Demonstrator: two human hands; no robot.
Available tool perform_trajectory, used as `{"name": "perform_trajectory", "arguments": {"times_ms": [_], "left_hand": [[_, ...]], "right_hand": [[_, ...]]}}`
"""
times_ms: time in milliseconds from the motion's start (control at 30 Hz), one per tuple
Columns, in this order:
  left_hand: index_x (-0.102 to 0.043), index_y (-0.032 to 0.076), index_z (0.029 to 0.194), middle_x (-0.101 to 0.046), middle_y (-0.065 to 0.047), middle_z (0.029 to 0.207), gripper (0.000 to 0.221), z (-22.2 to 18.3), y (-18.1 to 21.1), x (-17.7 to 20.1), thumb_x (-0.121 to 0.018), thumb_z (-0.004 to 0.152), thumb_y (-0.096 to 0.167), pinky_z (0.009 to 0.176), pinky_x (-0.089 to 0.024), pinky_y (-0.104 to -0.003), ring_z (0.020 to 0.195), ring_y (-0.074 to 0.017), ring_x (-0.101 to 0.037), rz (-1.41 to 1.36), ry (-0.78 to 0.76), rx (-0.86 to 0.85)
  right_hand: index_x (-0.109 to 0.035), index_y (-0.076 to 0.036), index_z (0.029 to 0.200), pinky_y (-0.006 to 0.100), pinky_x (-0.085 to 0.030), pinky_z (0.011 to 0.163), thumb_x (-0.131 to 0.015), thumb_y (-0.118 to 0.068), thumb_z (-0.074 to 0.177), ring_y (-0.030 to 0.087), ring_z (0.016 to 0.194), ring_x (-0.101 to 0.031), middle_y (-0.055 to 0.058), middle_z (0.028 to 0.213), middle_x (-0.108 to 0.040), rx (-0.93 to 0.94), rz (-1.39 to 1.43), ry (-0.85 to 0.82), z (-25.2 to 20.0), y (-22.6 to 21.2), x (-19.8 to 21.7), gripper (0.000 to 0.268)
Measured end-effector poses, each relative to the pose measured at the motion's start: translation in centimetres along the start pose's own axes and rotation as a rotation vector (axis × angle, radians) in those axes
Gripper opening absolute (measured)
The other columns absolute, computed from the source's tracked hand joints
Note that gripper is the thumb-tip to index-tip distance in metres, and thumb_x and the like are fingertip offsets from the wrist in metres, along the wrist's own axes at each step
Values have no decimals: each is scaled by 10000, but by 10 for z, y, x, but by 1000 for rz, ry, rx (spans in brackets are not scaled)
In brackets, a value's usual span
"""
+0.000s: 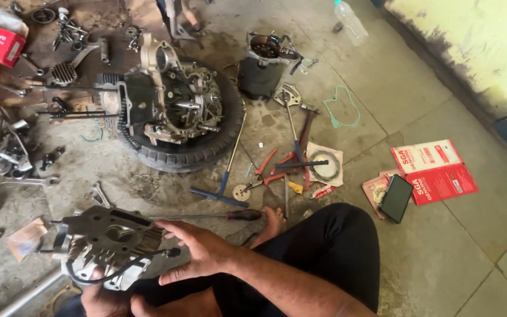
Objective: The person sits on the workshop floor servicing a motorcycle engine cylinder head and piston. They use a T-handle wrench on the engine, wipe parts with a pink rag, handle piston rings and small components, and fit parts onto the cylinder.
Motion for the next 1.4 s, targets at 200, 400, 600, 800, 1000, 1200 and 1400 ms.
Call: {"name": "perform_trajectory", "arguments": {"times_ms": [200, 400, 600, 800, 1000, 1200, 1400], "left_hand": [[-478, 94, 1575, -587, -131, 1461, 798, 1, 2, 15, -681, 886, 442, 1048, -454, -547, 1288, -329, -571, 36, 93, -92], [-497, 108, 1563, -585, -108, 1444, 816, -33, 3, 27, -696, 880, 509, 995, -486, -559, 1287, -318, -577, 94, 29, -206], [-523, 131, 1529, -593, -78, 1443, 746, -62, -15, 27, -617, 905, 529, 1047, -468, -535, 1310, -306, -569, 11, 11, -204], [-551, 152, 1495, -601, -49, 1442, 692, -12, 6, -9, -539, 930, 551, 1100, -452, -512, 1333, -293, -563, -40, 67, -294], [-581, 164, 1454, -619, -31, 1417, 659, 2, 21, -10, -495, 943, 570, 1123, -449, -501, 1326, -287, -571, -94, 104, -376], [-609, 145, 1385, -645, -47, 1348, 614, 4, 24, -21, -500, 932, 544, 1083, -459, -502, 1258, -292, -600, -191, 165, -346], [-619, 97, 1346, -669, -88, 1304, 573, 8, 17, 7, -504, 934, 479, 1088, -464, -481, 1230, -312, -609, -318, 127, -326]], "right_hand": [[-384, -34, 1612, 440, -498, 1154, -825, -568, 777, 346, 1443, -552, 210, 1591, -501, 48, -103, -20, 4, 13, -2, 1084], [-378, -87, 1612, 459, -484, 1081, -744, -665, 750, 354, 1333, -588, 200, 1517, -554, -150, -188, -146, 5, 36, -1, 1101], [-459, -102, 1557, 474, -504, 1030, -726, -663, 791, 382, 1279, -611, 208, 1418, -625, -182, -335, -195, 3, 62, 0, 987], [-542, -76, 1441, 464, -522, 984, -771, -624, 771, 382, 1208, -638, 208, 1317, -664, -278, -490, -319, 7, 95, 8, 896], [-595, -179, 1382, 417, -533, 976, -780, -494, 810, 271, 1159, -685, 97, 1288, -704, -608, -447, -83, 8, 77, 99, 678], [-559, -160, 1432, 366, -550, 996, -743, -439, 883, 225, 1179, -704, 105, 1309, -706, -616, -386, 256, -1, 92, 141, 643], [-560, -103, 1426, 356, -559, 977, -798, -366, 840, 234, 1176, -705, 151, 1273, -718, -515, -220, 35, 7, 131, 108, 685]]}}
Point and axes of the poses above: each hand's wrist, its own z-axis towards the middle knuckle, its own x-axis out of the back of the hand, y = z × x, the point moved 2 cm from there along z, towards the middle knuckle
